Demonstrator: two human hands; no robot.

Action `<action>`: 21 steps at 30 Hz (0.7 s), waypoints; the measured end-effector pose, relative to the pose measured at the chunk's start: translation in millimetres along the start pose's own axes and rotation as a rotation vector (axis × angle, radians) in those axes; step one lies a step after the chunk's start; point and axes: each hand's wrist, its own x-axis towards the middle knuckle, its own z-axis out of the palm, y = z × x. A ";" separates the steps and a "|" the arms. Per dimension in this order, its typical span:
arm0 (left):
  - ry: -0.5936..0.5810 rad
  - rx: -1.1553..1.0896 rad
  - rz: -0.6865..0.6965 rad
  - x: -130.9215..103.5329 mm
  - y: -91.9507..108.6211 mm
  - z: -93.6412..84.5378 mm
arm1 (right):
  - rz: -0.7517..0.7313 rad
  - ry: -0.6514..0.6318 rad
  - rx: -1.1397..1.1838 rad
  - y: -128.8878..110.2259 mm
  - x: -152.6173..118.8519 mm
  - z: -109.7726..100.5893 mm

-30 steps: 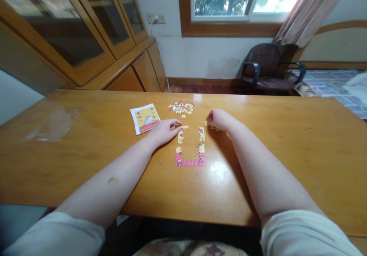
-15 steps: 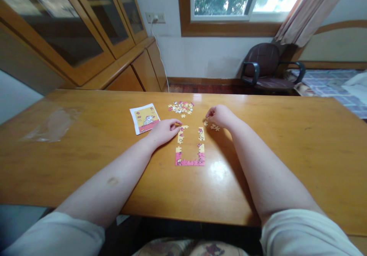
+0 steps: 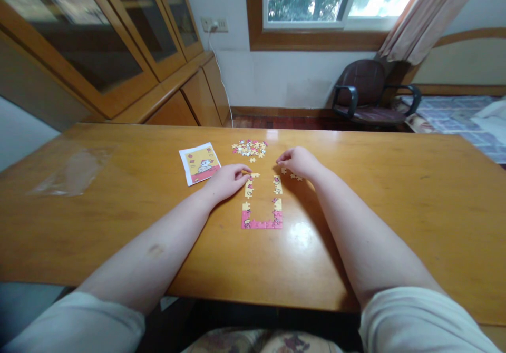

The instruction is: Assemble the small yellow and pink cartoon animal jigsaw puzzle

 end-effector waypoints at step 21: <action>-0.026 0.019 -0.002 -0.6 3.8 -2.1 | -0.199 -0.182 0.038 1.2 2.7 23.9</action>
